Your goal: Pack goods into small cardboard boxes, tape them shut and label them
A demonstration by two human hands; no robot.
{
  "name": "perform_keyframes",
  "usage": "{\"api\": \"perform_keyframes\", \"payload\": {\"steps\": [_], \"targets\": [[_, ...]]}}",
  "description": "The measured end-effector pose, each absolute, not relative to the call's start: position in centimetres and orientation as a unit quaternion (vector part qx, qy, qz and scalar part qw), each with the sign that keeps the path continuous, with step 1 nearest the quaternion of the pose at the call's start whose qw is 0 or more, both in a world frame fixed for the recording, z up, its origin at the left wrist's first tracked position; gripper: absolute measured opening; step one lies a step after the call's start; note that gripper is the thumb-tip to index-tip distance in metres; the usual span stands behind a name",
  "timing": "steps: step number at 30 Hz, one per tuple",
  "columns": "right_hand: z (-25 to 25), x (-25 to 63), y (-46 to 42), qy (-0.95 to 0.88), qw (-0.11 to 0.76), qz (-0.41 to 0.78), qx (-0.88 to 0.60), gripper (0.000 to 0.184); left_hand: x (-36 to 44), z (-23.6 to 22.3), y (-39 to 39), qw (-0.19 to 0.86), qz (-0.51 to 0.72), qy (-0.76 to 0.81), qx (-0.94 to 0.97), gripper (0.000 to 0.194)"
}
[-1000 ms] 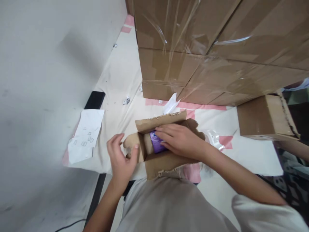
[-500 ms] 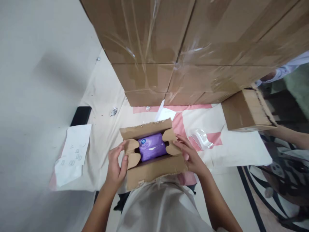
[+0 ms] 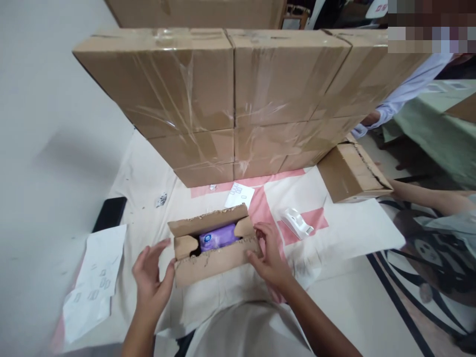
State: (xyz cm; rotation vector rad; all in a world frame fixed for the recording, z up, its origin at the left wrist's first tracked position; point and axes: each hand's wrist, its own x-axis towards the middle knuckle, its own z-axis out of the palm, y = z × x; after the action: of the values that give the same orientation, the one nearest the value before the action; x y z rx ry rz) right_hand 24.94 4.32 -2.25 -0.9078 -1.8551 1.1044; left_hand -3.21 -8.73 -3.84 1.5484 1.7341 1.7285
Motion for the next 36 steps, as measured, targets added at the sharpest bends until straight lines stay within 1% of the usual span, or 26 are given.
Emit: {"api": "perform_keyframes", "payload": {"steps": [2,5,6,8,10,12,14,16,18,22,25,26,28,30,31,33,36], "targets": [[-2.3,25.0,4.2,-0.729,0.383,0.439,-0.36,0.059,-3.4,-3.5,-8.5,0.142,0.586,0.606,0.52,0.088],[-2.7,25.1,4.2,-0.724,0.374,0.454,-0.362,0.062,-3.6,-2.6,-8.5,0.206,0.575,0.621,0.491,0.086],[-2.9,25.1,4.2,-0.722,0.374,0.457,-0.36,0.063,-3.7,-2.3,-8.5,0.211,0.578,0.621,0.486,0.082],[-3.2,25.0,4.1,-0.718,0.378,0.46,-0.359,0.064,-3.8,-1.4,-8.6,0.206,0.55,0.636,0.501,0.067],[-3.3,24.9,4.0,-0.714,0.38,0.464,-0.361,0.065,-3.4,-0.4,-8.6,0.171,0.445,0.669,0.571,0.05],[-3.4,24.8,4.0,-0.71,0.381,0.466,-0.366,0.064,-2.3,0.4,-8.4,0.096,0.304,0.683,0.658,0.043],[-3.4,24.7,4.1,-0.708,0.383,0.463,-0.372,0.064,-0.7,1.1,-8.0,0.021,0.209,0.665,0.716,0.047],[-3.4,24.7,4.2,-0.706,0.386,0.461,-0.374,0.063,0.9,1.4,-7.6,-0.013,0.174,0.647,0.742,0.053],[-3.4,24.5,4.2,-0.705,0.387,0.464,-0.372,0.062,1.9,1.6,-7.2,-0.025,0.162,0.639,0.752,0.054],[-3.4,24.4,4.2,-0.704,0.386,0.47,-0.366,0.061,1.9,1.7,-6.6,-0.042,0.147,0.628,0.763,0.049],[-3.3,25.5,4.5,-0.724,0.393,0.448,-0.347,0.062,1.3,1.8,-6.4,-0.057,0.145,0.617,0.771,0.047],[-3.2,26.3,4.8,-0.73,0.406,0.424,-0.35,0.057,1.2,1.8,-6.3,-0.065,0.146,0.615,0.772,0.047],[-3.2,28.7,6.0,-0.726,0.446,0.362,-0.378,0.041,1.2,2.0,-6.2,-0.078,0.149,0.612,0.772,0.046],[-3.3,31.7,7.7,-0.701,0.478,0.297,-0.439,0.024,1.6,2.4,-6.2,-0.088,0.159,0.611,0.771,0.044],[-3.5,33.3,8.7,-0.684,0.479,0.276,-0.477,0.02,1.9,2.7,-6.2,-0.09,0.165,0.611,0.769,0.043],[-4.1,36.4,10.7,-0.64,0.445,0.28,-0.56,0.023,2.7,3.3,-6.0,-0.095,0.178,0.613,0.764,0.039],[-5.4,39.7,13.2,-0.589,0.361,0.375,-0.618,0.035,3.9,4.0,-5.2,-0.114,0.205,0.619,0.749,0.028]]}}
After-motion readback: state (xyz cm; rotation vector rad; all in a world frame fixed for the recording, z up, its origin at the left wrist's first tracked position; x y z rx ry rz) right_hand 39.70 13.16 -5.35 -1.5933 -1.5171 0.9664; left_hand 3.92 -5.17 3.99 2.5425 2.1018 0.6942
